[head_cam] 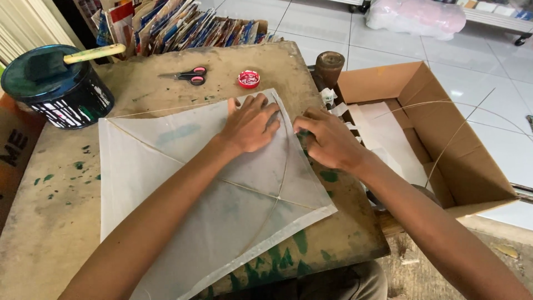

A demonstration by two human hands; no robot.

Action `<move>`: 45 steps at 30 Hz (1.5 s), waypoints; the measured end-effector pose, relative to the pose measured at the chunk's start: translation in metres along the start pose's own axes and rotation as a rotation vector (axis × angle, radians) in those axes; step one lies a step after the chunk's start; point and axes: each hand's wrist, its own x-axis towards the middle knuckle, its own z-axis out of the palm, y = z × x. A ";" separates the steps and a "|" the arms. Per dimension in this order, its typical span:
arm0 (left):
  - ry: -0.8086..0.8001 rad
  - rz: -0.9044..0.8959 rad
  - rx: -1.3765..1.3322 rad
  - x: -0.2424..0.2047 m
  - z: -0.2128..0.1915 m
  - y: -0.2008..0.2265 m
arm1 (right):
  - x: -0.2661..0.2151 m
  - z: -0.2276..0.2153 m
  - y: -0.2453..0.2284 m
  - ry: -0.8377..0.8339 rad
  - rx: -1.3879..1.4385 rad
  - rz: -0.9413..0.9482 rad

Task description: Assembling a kite by applying glue to the frame and folding the plastic covering over the edges.

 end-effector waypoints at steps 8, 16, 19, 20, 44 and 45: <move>-0.065 -0.050 -0.096 -0.016 -0.013 0.016 | 0.002 0.009 0.002 0.030 -0.161 -0.033; -0.003 -0.041 -0.083 -0.015 -0.002 0.011 | -0.006 0.019 0.001 0.055 -0.415 -0.055; -0.009 -0.027 -0.101 -0.016 -0.004 0.011 | -0.006 0.013 -0.008 0.062 -0.381 -0.043; -0.010 -0.020 -0.113 -0.016 -0.005 0.011 | -0.006 0.010 -0.012 0.065 -0.335 -0.034; -0.066 -0.031 -0.145 -0.024 -0.024 0.019 | -0.013 0.007 -0.035 0.028 -0.360 0.089; -0.068 -0.028 -0.146 -0.024 -0.025 0.019 | -0.014 0.007 -0.036 0.027 -0.360 0.092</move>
